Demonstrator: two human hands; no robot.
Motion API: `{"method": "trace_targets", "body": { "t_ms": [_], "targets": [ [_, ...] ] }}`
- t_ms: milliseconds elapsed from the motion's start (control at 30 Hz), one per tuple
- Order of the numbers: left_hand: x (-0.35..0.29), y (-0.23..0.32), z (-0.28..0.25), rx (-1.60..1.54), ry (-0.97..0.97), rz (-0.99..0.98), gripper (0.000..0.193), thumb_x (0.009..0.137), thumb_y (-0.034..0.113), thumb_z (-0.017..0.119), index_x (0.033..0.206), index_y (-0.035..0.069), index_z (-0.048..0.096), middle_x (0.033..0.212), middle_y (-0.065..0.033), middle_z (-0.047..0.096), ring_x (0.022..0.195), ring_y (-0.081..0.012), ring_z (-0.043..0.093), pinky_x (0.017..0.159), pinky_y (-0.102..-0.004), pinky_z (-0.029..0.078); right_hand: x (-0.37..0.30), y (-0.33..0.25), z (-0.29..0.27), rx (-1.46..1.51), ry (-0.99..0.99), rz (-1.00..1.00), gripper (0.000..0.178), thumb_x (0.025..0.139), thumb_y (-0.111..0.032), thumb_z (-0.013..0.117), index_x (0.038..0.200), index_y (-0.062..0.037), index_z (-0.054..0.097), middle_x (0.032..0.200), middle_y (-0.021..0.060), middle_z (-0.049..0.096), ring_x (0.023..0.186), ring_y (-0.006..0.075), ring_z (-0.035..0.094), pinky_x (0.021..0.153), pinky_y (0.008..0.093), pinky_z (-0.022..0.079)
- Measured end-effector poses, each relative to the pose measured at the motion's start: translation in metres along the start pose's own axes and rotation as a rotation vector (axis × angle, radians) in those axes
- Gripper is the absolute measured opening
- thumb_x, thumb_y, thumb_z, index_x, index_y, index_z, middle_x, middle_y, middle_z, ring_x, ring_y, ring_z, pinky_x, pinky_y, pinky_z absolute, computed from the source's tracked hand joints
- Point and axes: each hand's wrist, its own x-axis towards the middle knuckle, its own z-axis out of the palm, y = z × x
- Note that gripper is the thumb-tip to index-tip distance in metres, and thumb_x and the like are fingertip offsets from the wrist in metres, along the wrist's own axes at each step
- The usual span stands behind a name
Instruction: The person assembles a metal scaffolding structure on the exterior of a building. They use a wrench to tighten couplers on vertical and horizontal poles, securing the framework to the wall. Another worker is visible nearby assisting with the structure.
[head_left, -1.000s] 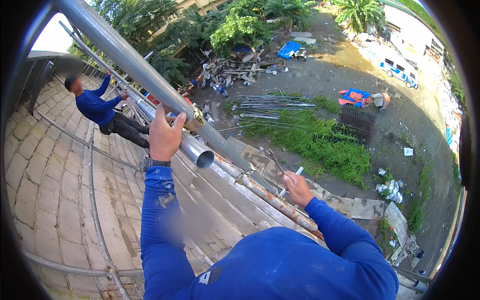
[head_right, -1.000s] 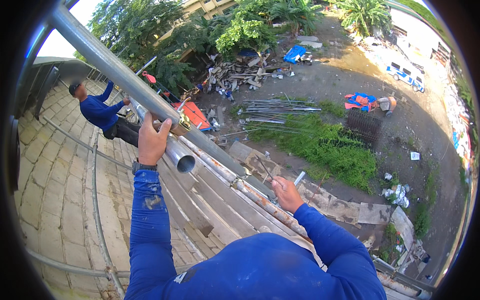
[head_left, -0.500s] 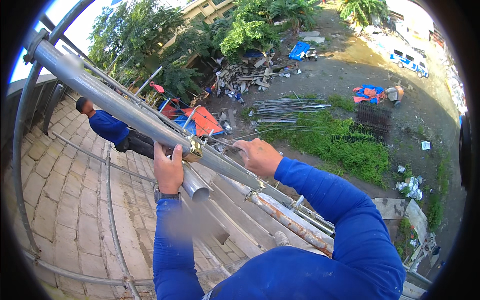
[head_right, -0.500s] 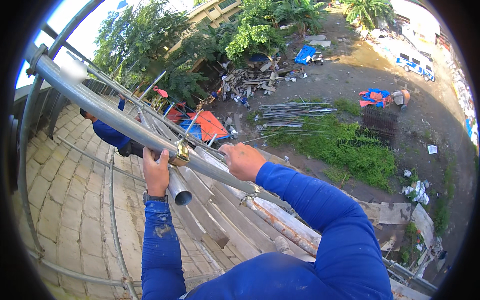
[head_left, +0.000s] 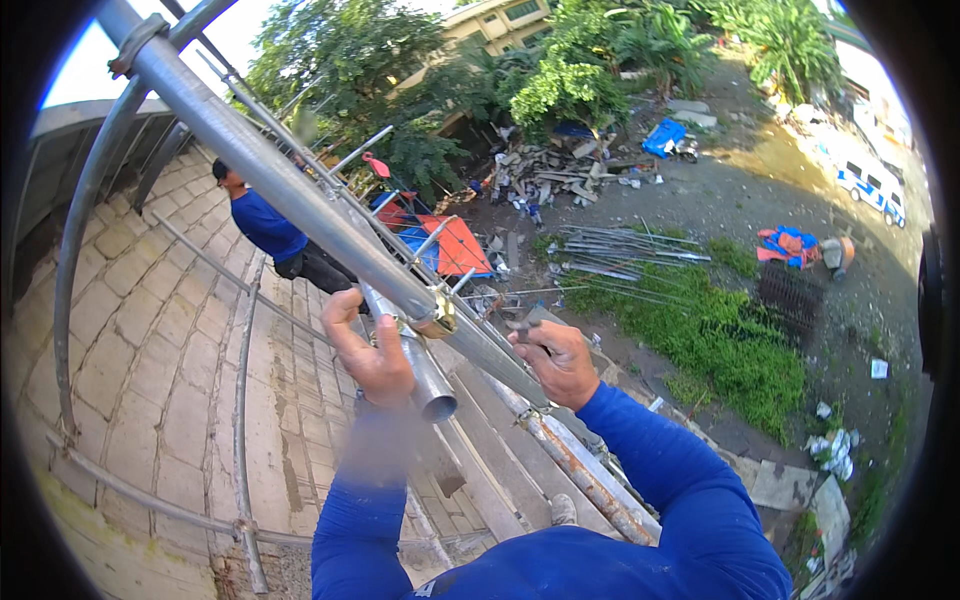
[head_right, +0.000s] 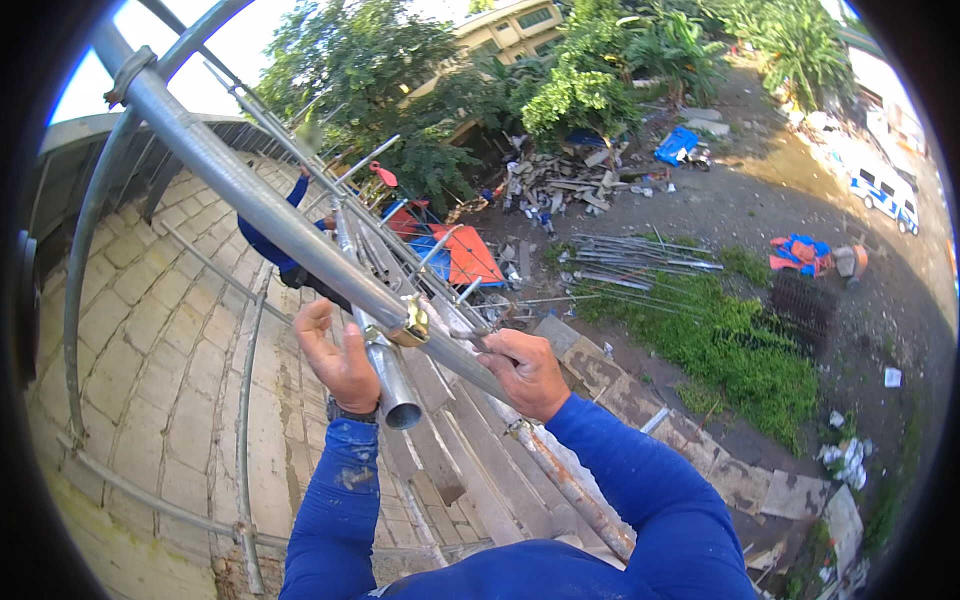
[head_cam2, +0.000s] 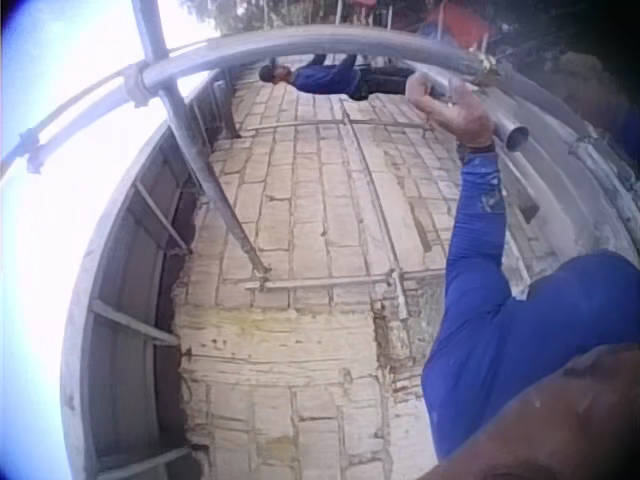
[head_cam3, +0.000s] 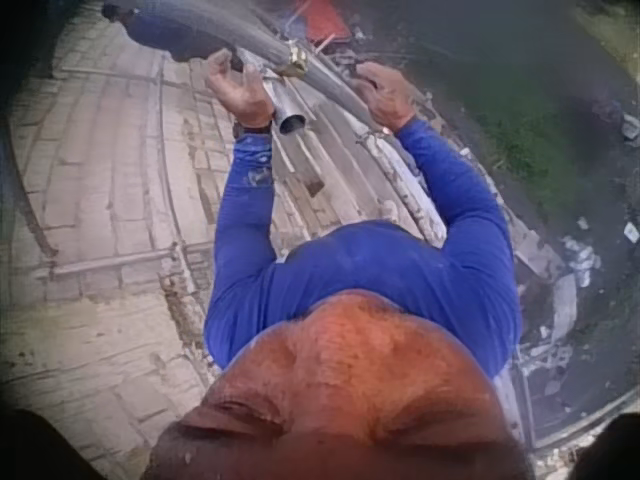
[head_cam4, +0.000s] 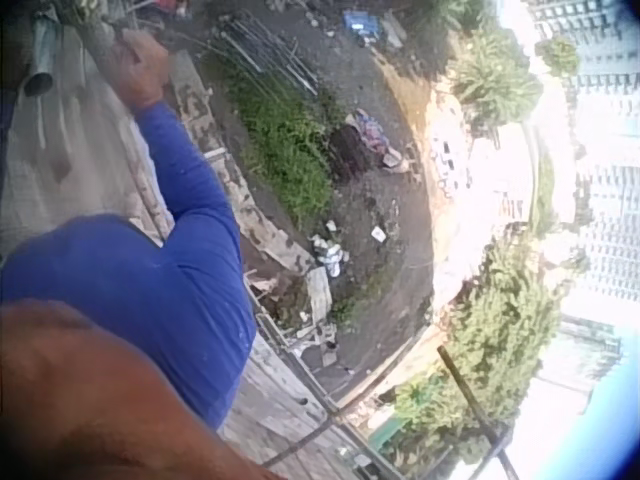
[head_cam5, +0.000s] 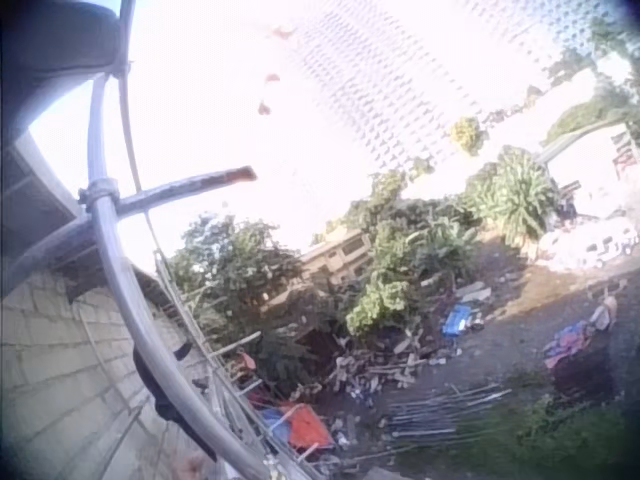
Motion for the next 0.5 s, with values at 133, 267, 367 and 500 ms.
{"method": "trace_targets", "body": {
  "t_ms": [133, 267, 367, 500],
  "targets": [
    [0.019, 0.046, -0.008, -0.252, -0.698, 0.220, 0.034, 0.097, 0.016, 0.062, 0.127, 0.000, 0.063, 0.120, -0.0166, 0.065, 0.115, -0.0357, 0.061, 0.105, -0.0453, 0.046, 0.024, -0.053, -0.006, 0.129, -0.098, -0.177, 0.021, 0.087, 0.005, 0.072, 0.105, -0.0055, 0.072, 0.083, 0.0094, 0.069, 0.072, 0.0229, 0.067, 0.065, 0.0339, 0.052],
    [0.027, 0.050, -0.013, -0.497, -1.011, 0.118, 0.038, 0.104, 0.031, 0.060, 0.123, -0.001, 0.066, 0.115, -0.0178, 0.066, 0.104, -0.0381, 0.064, 0.092, -0.0451, 0.052, 0.033, -0.101, -0.009, 0.121, -0.257, -0.246, 0.013, 0.096, -0.001, 0.069, 0.107, -0.0065, 0.070, 0.088, 0.0095, 0.071, 0.076, 0.0185, 0.070, 0.067, 0.0322, 0.058],
    [0.039, 0.053, -0.024, -0.471, -0.943, 0.195, 0.030, 0.100, 0.025, 0.066, 0.117, 0.001, 0.068, 0.102, -0.0149, 0.061, 0.094, -0.0364, 0.062, 0.084, -0.0443, 0.051, 0.032, -0.106, -0.028, 0.540, -0.477, 0.039, 0.027, 0.099, -0.004, 0.065, 0.125, -0.0035, 0.070, 0.107, 0.0170, 0.073, 0.089, 0.0276, 0.074, 0.079, 0.0370, 0.059],
    [0.057, 0.060, -0.031, -0.323, -0.836, 0.401, 0.019, 0.088, 0.012, 0.076, 0.105, 0.005, 0.070, 0.099, -0.0112, 0.058, 0.092, -0.0333, 0.062, 0.082, -0.0429, 0.050, 0.012, -0.095, -0.075, 0.989, -0.592, 0.365, 0.045, 0.106, -0.019, 0.057, 0.147, 0.0012, 0.055, 0.125, 0.0279, 0.069, 0.105, 0.0373, 0.073, 0.092, 0.0458, 0.060]
  ]
}}
